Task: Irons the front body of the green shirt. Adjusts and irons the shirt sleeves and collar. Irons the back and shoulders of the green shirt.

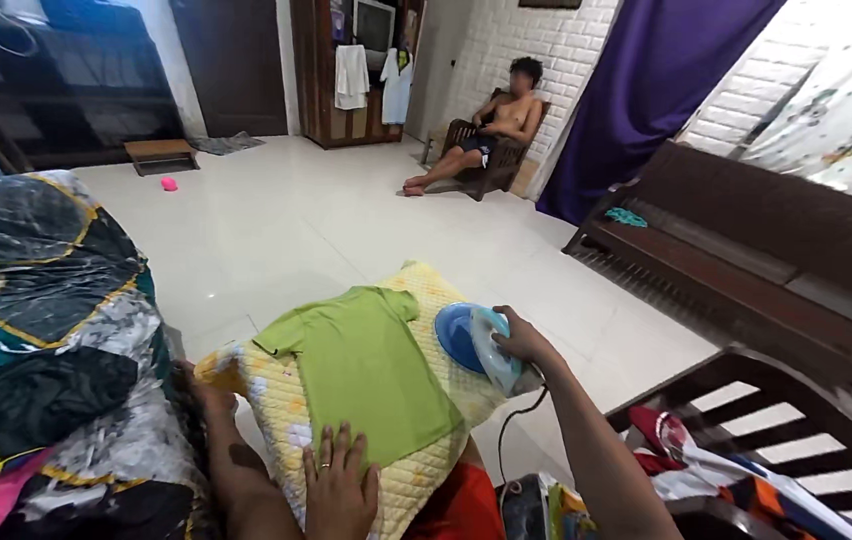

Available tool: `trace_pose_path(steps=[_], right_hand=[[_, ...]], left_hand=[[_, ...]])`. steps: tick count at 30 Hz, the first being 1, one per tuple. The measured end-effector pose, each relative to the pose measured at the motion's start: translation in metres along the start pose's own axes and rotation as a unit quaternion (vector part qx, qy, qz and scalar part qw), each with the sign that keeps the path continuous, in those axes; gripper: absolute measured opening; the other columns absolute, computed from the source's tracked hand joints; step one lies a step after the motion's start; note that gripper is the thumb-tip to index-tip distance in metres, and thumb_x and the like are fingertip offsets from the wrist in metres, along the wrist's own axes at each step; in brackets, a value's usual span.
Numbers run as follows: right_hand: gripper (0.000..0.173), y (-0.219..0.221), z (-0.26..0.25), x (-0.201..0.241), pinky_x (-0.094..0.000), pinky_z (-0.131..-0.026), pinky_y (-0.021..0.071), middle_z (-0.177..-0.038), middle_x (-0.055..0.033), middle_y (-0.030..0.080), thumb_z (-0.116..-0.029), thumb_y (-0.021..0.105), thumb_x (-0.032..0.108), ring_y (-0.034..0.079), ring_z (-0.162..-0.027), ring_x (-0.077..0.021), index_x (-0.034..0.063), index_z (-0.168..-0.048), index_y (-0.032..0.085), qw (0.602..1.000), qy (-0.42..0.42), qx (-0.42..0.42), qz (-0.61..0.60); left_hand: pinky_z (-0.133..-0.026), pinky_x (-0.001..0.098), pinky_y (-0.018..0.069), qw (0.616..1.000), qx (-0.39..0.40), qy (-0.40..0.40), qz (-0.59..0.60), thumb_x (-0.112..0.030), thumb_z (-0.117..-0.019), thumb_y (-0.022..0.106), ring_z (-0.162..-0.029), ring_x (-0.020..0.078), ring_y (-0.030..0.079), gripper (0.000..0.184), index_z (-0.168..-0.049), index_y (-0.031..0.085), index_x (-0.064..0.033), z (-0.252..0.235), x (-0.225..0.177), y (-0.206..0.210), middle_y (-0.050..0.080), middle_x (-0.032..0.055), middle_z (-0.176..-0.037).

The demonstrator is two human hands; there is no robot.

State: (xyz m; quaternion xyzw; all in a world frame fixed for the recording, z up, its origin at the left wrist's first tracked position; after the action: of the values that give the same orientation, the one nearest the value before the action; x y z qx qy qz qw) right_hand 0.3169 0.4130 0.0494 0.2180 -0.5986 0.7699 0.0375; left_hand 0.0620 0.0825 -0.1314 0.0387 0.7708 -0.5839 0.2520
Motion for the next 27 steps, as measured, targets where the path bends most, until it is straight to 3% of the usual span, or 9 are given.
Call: trace_pose_path(steps=[12,16,19,21,24,27], right_hand=[[0.069,0.005,-0.055,-0.006,-0.0591,-0.089,0.0573,-0.124,-0.0255,0.066,-0.0997,0.063,0.020,0.070,-0.103,-0.0394,0.0202,-0.160,0.030,0.999,0.001,0.037,-0.010],[0.066,0.004,-0.059,-0.004,-0.0605,-0.094,0.0551,-0.127,-0.0261,0.065,-0.1011,0.064,0.024,0.069,-0.110,-0.0410,0.0186,-0.159,0.033,0.999,-0.005,0.039,0.026],[0.068,-0.004,-0.039,0.011,-0.0720,-0.098,0.0473,-0.137,-0.0313,0.057,-0.0972,0.070,0.030,0.058,-0.124,-0.0515,0.0178,-0.158,0.041,0.995,0.009,-0.037,0.088],[0.063,-0.005,-0.011,0.028,-0.0726,-0.099,0.0448,-0.138,-0.0308,0.055,-0.0970,0.070,0.032,0.053,-0.128,-0.0519,0.0134,-0.153,0.048,0.994,-0.013,-0.081,0.074],[0.048,0.025,0.030,0.042,-0.0620,-0.095,0.0544,-0.118,-0.0209,0.069,-0.1032,0.058,0.038,0.069,-0.109,-0.0389,0.0098,-0.141,0.057,0.993,-0.089,0.033,0.072],[0.049,0.086,0.055,0.037,-0.0645,-0.094,0.0531,-0.110,-0.0214,0.071,-0.1018,0.063,0.040,0.070,-0.102,-0.0394,0.0064,-0.137,0.060,0.959,-0.123,0.239,0.085]], left_hand=[[-0.120,0.0689,0.0189,0.998,-0.055,0.012,-0.004,-0.055,-0.0972,0.049,-0.150,0.0382,0.036,0.051,-0.135,0.068,-0.0265,0.005,0.004,0.004,0.051,0.0066,-0.155],[-0.121,0.0676,0.0196,0.998,-0.068,0.014,0.009,-0.054,-0.0961,0.050,-0.148,0.0379,0.039,0.048,-0.129,0.072,-0.0272,0.004,0.006,0.004,0.054,0.0072,-0.153],[-0.121,0.0664,0.0221,0.996,-0.080,0.016,0.023,-0.052,-0.0959,0.052,-0.148,0.0379,0.040,0.045,-0.126,0.073,-0.0263,0.007,0.009,0.001,0.054,0.0091,-0.152],[-0.120,0.0641,0.0276,0.995,-0.086,0.014,0.057,-0.049,-0.0959,0.056,-0.147,0.0412,0.040,0.049,-0.130,0.071,-0.0181,0.014,0.014,-0.005,0.053,0.0163,-0.151],[-0.117,0.0613,0.0366,0.986,-0.088,-0.036,0.135,-0.035,-0.0908,0.068,-0.143,0.0467,0.042,0.058,-0.138,0.061,-0.0012,0.023,0.016,-0.021,0.046,0.0281,-0.153],[-0.101,0.0601,0.0508,0.977,-0.074,-0.116,0.163,-0.025,-0.0902,0.072,-0.121,0.0435,0.062,0.069,-0.146,0.047,0.0060,0.030,0.014,-0.049,0.057,0.0281,-0.140]])
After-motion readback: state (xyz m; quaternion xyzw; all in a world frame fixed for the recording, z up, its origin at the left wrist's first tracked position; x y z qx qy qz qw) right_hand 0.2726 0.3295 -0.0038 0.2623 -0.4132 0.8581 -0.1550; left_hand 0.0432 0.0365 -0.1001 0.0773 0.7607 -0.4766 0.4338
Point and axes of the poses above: each hand's wrist, its own z-axis away from the middle knuckle, its own y-axis out of the palm, x = y × z, the point moved 3 cm from there along -z, towards the middle knuckle
